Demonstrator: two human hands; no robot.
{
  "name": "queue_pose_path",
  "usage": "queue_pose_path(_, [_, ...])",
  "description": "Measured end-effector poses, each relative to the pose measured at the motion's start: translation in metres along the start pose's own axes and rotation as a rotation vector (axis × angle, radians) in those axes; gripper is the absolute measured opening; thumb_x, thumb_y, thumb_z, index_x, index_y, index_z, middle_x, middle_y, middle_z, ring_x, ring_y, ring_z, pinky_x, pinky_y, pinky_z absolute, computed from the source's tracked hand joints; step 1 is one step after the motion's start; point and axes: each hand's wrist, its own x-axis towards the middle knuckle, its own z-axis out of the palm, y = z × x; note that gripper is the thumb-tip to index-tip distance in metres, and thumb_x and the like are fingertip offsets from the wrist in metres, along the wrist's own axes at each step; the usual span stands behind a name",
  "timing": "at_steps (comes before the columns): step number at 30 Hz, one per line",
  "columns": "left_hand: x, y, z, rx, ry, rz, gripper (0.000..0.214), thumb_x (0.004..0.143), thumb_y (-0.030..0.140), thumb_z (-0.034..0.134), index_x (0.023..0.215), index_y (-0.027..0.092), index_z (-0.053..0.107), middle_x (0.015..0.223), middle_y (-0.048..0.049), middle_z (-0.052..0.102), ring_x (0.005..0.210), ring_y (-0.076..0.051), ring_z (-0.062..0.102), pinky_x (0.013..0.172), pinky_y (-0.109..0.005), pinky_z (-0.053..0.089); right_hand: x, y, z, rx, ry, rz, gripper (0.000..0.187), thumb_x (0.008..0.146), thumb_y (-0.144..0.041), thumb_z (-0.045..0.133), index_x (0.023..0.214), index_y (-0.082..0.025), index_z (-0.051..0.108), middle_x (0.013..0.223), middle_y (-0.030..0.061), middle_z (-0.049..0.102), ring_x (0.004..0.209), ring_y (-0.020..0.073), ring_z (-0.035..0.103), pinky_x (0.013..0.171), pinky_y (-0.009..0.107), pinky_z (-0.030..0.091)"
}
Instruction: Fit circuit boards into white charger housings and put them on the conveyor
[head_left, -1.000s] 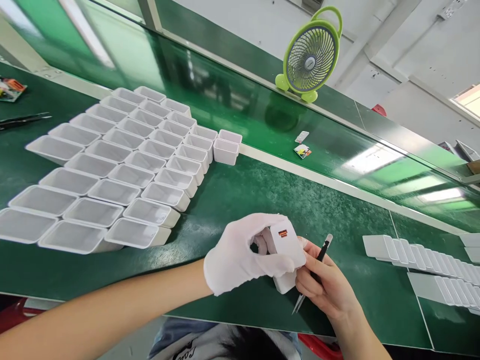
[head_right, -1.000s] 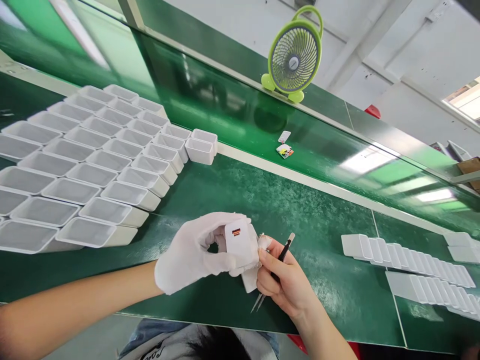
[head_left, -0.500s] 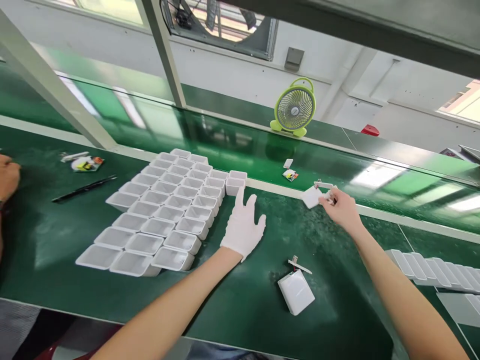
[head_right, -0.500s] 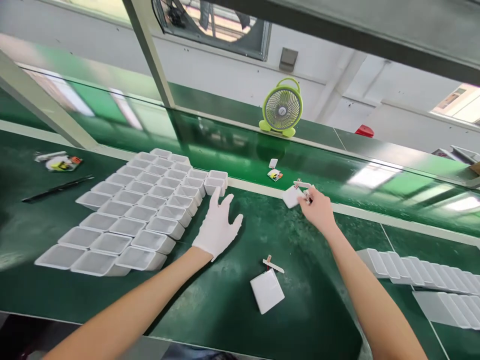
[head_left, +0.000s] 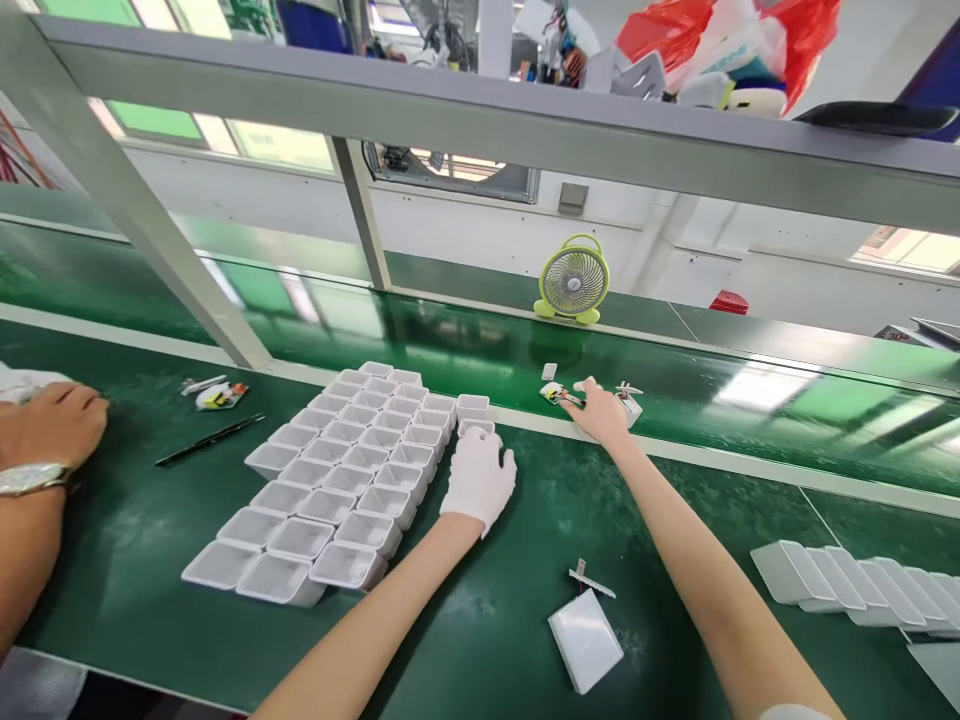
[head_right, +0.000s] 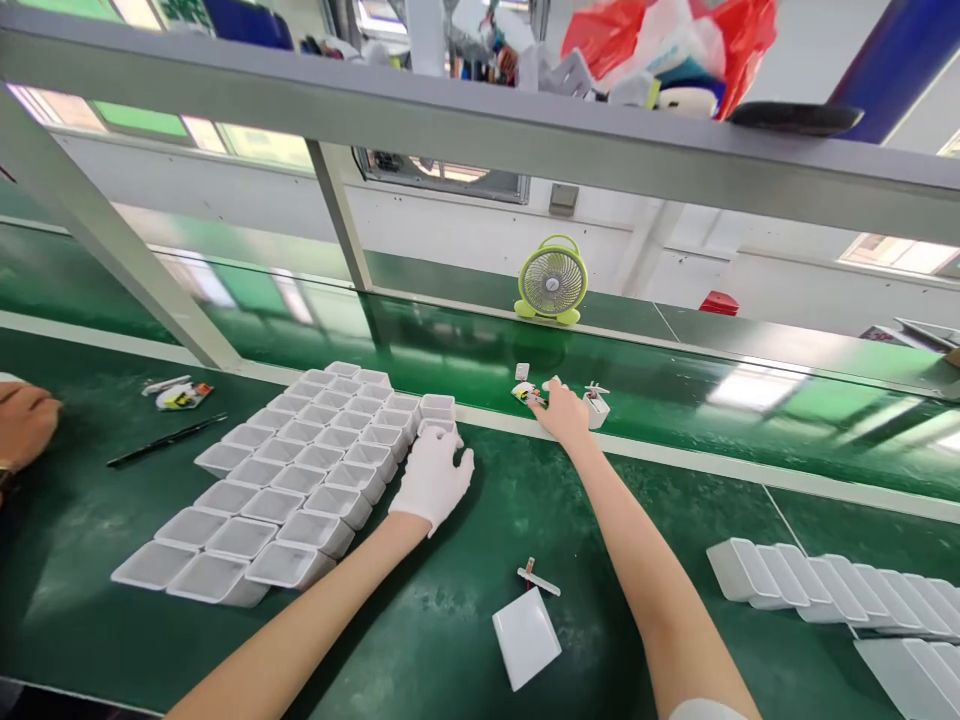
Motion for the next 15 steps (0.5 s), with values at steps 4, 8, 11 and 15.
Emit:
queue_pose_path(4, [-0.039,0.009,0.005,-0.053,-0.012,0.145,0.007,0.088,0.022,0.064,0.08,0.02,0.065,0.098,-0.008,0.066,0.089,-0.026,0.068,0.079,-0.038,0.058,0.032,-0.03,0.009,-0.032,-0.113,-0.055,0.037,0.099,-0.039,0.065,0.128,-0.017,0.061,0.128,0.0099,0.065,0.107,0.0237,0.068,0.089,0.045,0.06])
queue_pose_path(8, [-0.058,0.007,0.016,-0.124,0.067,0.17,0.008,0.084,0.025,0.07,0.089,0.022,0.064,0.118,-0.0108,0.067,0.106,-0.029,0.068,0.089,-0.042,0.058,0.045,-0.046,0.01,-0.073,-0.157,-0.114,0.037,0.099,-0.039,0.065,0.128,-0.017,0.061,0.128,0.0099,0.065,0.105,0.0231,0.068,0.088,0.044,0.06])
queue_pose_path(11, [-0.049,0.003,0.025,-0.17,0.168,0.029,0.038,0.082,0.031,0.074,0.114,0.016,0.06,0.142,-0.0216,0.055,0.133,-0.039,0.055,0.108,-0.054,0.049,0.033,-0.048,0.008,-0.119,-0.122,-0.216,0.038,0.098,-0.038,0.066,0.13,-0.017,0.061,0.13,0.0104,0.064,0.107,0.0239,0.067,0.089,0.044,0.06])
queue_pose_path(15, [-0.034,-0.001,0.031,-0.248,0.137,-0.122,0.066,0.078,0.033,0.078,0.134,0.012,0.05,0.133,-0.0233,0.062,0.124,-0.041,0.063,0.102,-0.058,0.052,-0.007,-0.031,0.009,-0.2,-0.086,-0.39,0.042,0.099,-0.036,0.064,0.136,-0.018,0.056,0.136,0.0117,0.06,0.11,0.025,0.066,0.092,0.046,0.059])
